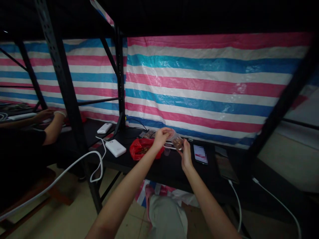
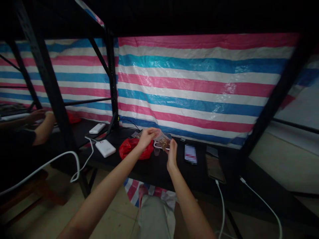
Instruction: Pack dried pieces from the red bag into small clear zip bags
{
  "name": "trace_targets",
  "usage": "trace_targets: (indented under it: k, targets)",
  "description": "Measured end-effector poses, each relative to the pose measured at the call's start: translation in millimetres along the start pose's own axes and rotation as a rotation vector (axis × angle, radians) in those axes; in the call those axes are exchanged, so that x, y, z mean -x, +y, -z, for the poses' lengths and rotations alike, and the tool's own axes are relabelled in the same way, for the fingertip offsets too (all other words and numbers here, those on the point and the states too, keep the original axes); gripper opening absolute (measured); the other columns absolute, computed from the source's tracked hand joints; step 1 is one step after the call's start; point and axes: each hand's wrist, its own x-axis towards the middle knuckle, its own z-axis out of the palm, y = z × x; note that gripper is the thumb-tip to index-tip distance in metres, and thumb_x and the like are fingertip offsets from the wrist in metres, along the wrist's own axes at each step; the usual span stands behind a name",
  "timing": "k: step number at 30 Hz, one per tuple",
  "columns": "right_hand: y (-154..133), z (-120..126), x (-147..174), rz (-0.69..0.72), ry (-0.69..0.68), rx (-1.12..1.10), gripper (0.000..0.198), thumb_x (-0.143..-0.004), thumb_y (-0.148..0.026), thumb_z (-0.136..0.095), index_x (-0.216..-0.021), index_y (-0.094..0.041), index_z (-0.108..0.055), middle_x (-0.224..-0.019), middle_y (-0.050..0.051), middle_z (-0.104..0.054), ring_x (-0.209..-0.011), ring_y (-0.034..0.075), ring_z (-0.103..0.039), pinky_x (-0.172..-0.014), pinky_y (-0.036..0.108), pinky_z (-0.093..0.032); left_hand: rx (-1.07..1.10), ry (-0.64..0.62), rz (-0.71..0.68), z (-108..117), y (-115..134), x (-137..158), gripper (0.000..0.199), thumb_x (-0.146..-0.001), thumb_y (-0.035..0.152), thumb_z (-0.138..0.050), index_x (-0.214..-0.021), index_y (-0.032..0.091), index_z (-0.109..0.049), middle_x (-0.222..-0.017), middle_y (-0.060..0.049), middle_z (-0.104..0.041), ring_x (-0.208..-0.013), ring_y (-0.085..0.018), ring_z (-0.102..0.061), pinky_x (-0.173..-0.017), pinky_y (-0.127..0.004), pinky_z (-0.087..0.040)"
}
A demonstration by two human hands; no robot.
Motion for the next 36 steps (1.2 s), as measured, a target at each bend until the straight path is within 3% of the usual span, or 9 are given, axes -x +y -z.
trace_targets:
  k: [2, 4, 9, 15, 19, 23, 27, 32, 36]
  targets:
    - [1.0, -19.6, -5.1, -0.211, -0.384, -0.009, 0.047, -0.082, -0.059, -0.033, -0.107, -0.022, -0.05, -0.103, 0.008, -0.061, -0.089, 0.02, -0.061, -0.059, 0.028, -0.048, -0.015, -0.006, -0.011, 27.1, 3.6, -3.1, 0.015, -0.069, 0.014, -0.056, -0.08, 0.011, -0.066, -0.078, -0.008, -0.068, -0.07, -0.016, -0.062, -0.07, -0.028, -0.05]
    - [1.9, -35.9, -9.5, -0.293, -0.589, -0.042, 0.04, -0.081, -0.056, -0.039, -0.096, -0.023, -0.055, -0.09, 0.005, -0.065, -0.075, 0.017, -0.063, -0.056, 0.025, -0.047, -0.041, 0.021, -0.026, 53.1, 0.8, -1.0, 0.018, -0.069, 0.015, -0.055, -0.083, 0.011, -0.065, -0.084, -0.008, -0.068, -0.076, -0.017, -0.063, -0.074, -0.029, -0.05]
    - [-1.3, -60.7, -17.3, -0.27, -0.669, -0.036, 0.015, -0.074, -0.031, -0.062, -0.084, -0.021, -0.059, -0.076, 0.0, -0.065, -0.057, 0.009, -0.058, -0.055, 0.019, -0.046, -0.193, 0.103, 0.042, 109.1, -26.0, 10.7, 0.024, -0.07, 0.012, -0.051, -0.089, 0.011, -0.066, -0.09, -0.009, -0.068, -0.084, -0.018, -0.063, -0.078, -0.031, -0.05]
    - [-7.7, -77.3, -31.9, -0.03, -0.829, 0.415, 0.019, -0.074, -0.03, -0.06, -0.086, -0.016, -0.064, -0.076, 0.003, -0.067, -0.057, 0.01, -0.057, -0.051, 0.019, -0.043, -0.387, 0.128, -0.006, 154.2, -40.2, 4.7, 0.031, -0.077, 0.013, -0.038, -0.089, 0.014, -0.067, -0.106, -0.008, -0.063, -0.099, -0.019, -0.058, -0.086, -0.031, -0.046]
    - [-3.0, -94.9, -39.0, 0.152, -0.843, 0.713, 0.011, -0.074, -0.02, -0.057, -0.073, -0.013, -0.065, -0.067, 0.003, -0.066, -0.056, 0.013, -0.057, -0.054, 0.023, -0.044, -0.585, -0.064, -0.097, 153.0, -35.6, 1.1, 0.026, -0.077, 0.026, -0.053, -0.097, 0.015, -0.065, -0.106, -0.009, -0.063, -0.101, -0.02, -0.056, -0.091, -0.032, -0.042]
    - [1.2, -112.0, -34.8, 0.452, -0.87, 1.017, 0.013, -0.075, -0.019, -0.056, -0.08, -0.016, -0.068, -0.074, 0.003, -0.068, -0.066, 0.015, -0.06, -0.063, 0.024, -0.044, -0.688, -0.239, -0.067, 145.0, -40.1, 1.4, 0.031, -0.072, 0.031, -0.061, -0.099, 0.015, -0.064, -0.101, -0.008, -0.065, -0.094, -0.02, -0.059, -0.085, -0.029, -0.044]
    - [-0.3, -119.5, -30.9, 0.579, -0.846, 1.149, 0.019, -0.078, -0.023, -0.055, -0.092, -0.02, -0.067, -0.089, 0.005, -0.068, -0.083, 0.018, -0.061, -0.073, 0.024, -0.044, -0.772, -0.194, 0.004, 148.7, -47.1, 1.8, 0.021, -0.074, 0.029, -0.059, -0.089, 0.018, -0.068, -0.088, -0.005, -0.069, -0.08, -0.018, -0.062, -0.075, -0.025, -0.046]
    - [-1.5, -116.8, -35.2, 0.593, -0.786, 1.193, 0.02, -0.079, -0.024, -0.055, -0.095, -0.022, -0.067, -0.095, 0.004, -0.068, -0.09, 0.018, -0.061, -0.076, 0.023, -0.043, -0.818, -0.127, -0.011, 157.3, -48.6, 3.2, 0.016, -0.074, 0.029, -0.06, -0.08, 0.019, -0.07, -0.079, -0.003, -0.069, -0.074, -0.017, -0.062, -0.069, -0.023, -0.044]
    - [3.9, -111.5, -37.3, 0.605, -0.644, 1.113, 0.018, -0.079, -0.028, -0.054, -0.088, -0.026, -0.069, -0.091, 0.003, -0.069, -0.087, 0.021, -0.062, -0.075, 0.028, -0.044, -0.78, -0.102, -0.029, 160.5, -50.4, 3.5, 0.016, -0.075, 0.029, -0.059, -0.08, 0.019, -0.069, -0.08, -0.003, -0.069, -0.075, -0.016, -0.061, -0.069, -0.023, -0.044]
